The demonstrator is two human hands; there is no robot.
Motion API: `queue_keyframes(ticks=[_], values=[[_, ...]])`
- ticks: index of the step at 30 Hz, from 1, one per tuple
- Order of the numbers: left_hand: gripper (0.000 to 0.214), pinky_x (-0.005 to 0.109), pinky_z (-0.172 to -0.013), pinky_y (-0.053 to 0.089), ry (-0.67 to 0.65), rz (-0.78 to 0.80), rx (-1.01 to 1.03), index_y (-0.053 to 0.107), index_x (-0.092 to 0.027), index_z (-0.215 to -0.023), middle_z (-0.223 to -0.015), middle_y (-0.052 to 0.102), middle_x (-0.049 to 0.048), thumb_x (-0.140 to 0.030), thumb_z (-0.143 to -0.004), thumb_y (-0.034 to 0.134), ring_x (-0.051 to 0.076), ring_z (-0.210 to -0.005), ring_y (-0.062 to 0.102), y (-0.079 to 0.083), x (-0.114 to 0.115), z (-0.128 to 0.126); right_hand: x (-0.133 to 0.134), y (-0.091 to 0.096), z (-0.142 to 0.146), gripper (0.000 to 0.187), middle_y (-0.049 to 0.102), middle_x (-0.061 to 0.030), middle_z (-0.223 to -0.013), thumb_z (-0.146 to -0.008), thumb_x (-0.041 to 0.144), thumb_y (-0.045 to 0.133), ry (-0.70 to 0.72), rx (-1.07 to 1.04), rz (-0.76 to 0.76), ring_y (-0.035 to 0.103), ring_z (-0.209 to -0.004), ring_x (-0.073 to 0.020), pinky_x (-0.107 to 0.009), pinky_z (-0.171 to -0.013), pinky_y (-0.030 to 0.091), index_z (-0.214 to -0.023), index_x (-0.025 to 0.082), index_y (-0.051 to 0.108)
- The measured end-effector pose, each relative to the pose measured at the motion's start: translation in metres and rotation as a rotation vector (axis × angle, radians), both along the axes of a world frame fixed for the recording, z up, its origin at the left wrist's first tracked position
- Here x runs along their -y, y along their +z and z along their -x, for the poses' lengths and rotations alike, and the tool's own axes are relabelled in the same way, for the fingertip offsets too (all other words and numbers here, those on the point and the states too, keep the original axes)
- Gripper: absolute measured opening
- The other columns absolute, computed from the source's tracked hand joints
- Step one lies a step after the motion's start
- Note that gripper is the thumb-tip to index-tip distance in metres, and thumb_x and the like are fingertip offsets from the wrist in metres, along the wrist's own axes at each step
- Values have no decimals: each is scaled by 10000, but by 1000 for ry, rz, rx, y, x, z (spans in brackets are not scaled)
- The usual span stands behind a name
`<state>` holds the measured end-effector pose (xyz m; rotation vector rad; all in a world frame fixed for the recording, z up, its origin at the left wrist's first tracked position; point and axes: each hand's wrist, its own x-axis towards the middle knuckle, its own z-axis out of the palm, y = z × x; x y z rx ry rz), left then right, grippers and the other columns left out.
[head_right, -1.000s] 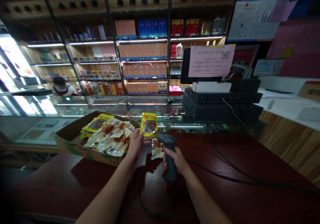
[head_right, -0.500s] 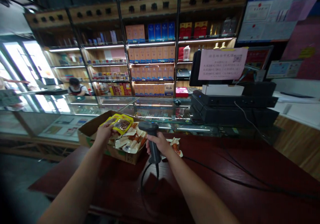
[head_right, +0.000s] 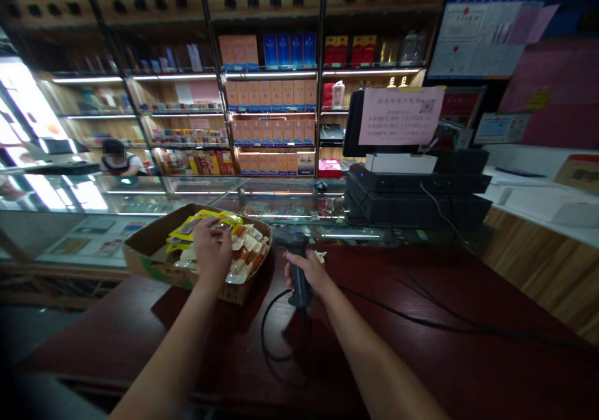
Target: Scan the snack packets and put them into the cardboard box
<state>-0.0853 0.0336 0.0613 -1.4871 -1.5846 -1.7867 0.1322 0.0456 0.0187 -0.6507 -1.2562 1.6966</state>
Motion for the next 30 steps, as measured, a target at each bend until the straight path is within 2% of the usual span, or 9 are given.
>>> queue_keyframes(ticks=[3,7,11,15,18,22,24,27,30], values=[[229,312,-791,449,-191,360,-149,568,-148,-954,-964,608,104,-300,-816,464,180,-823,585,-18,-4,-55,-1,-14,-31,333,617,-6,-497,-650,437,679,-99,23,38,548,-345,-125,-227,-335,451,-736,141,550],[510,369,-780,450,-161,1014,-353,632,-83,-910,-922,642,204,-532,-808,413,288,-887,615,-51,-20,-106,0,-33,-66,336,609,0,-482,-643,446,681,-228,33,88,538,-332,-122,-229,-331,454,-718,148,546],[729,395,-819,440,-130,1210,-391,623,-35,-1009,-1077,587,278,-673,-699,452,360,-1011,577,-82,-37,-122,0,-54,-85,372,614,9,-492,-656,453,674,-263,-6,116,539,-337,-126,-236,-340,458,-833,150,550],[648,377,-788,456,-169,1194,-274,602,-72,-962,-1054,602,262,-620,-616,591,354,-993,592,-105,-51,-114,-4,-69,-88,424,611,7,-475,-632,489,681,-264,14,168,539,-331,-133,-232,-332,443,-845,150,541],[457,343,-699,483,-233,1079,-13,554,-120,-883,-912,647,188,-458,-603,684,302,-877,635,-118,-61,-102,-3,-74,-85,411,617,1,-485,-650,484,673,-229,28,158,547,-342,-131,-223,-340,440,-841,144,545],[330,249,-515,492,-539,842,629,477,-159,-902,-813,626,62,-290,-663,663,158,-647,624,-132,-71,-94,2,-71,-79,365,612,-10,-489,-665,472,662,-168,35,137,544,-344,-122,-214,-340,434,-727,135,537],[360,241,-493,504,-702,700,823,471,-166,-917,-818,604,31,-262,-639,679,124,-618,602,-134,-73,-97,6,-69,-77,366,610,-12,-492,-659,473,663,-135,48,135,543,-341,-121,-212,-335,430,-704,135,530],[417,262,-521,532,-805,512,855,499,-167,-912,-862,595,22,-224,-563,718,126,-671,599,-133,-73,-104,11,-66,-76,370,619,-4,-510,-657,466,663,-89,54,118,553,-350,-123,-211,-342,434,-773,139,537],[388,243,-478,516,-766,491,789,546,-154,-879,-791,604,12,-224,-542,724,127,-628,586,-130,-70,-108,15,-66,-76,387,625,-3,-514,-654,464,661,-53,73,104,557,-354,-127,-213,-346,438,-821,138,537]])
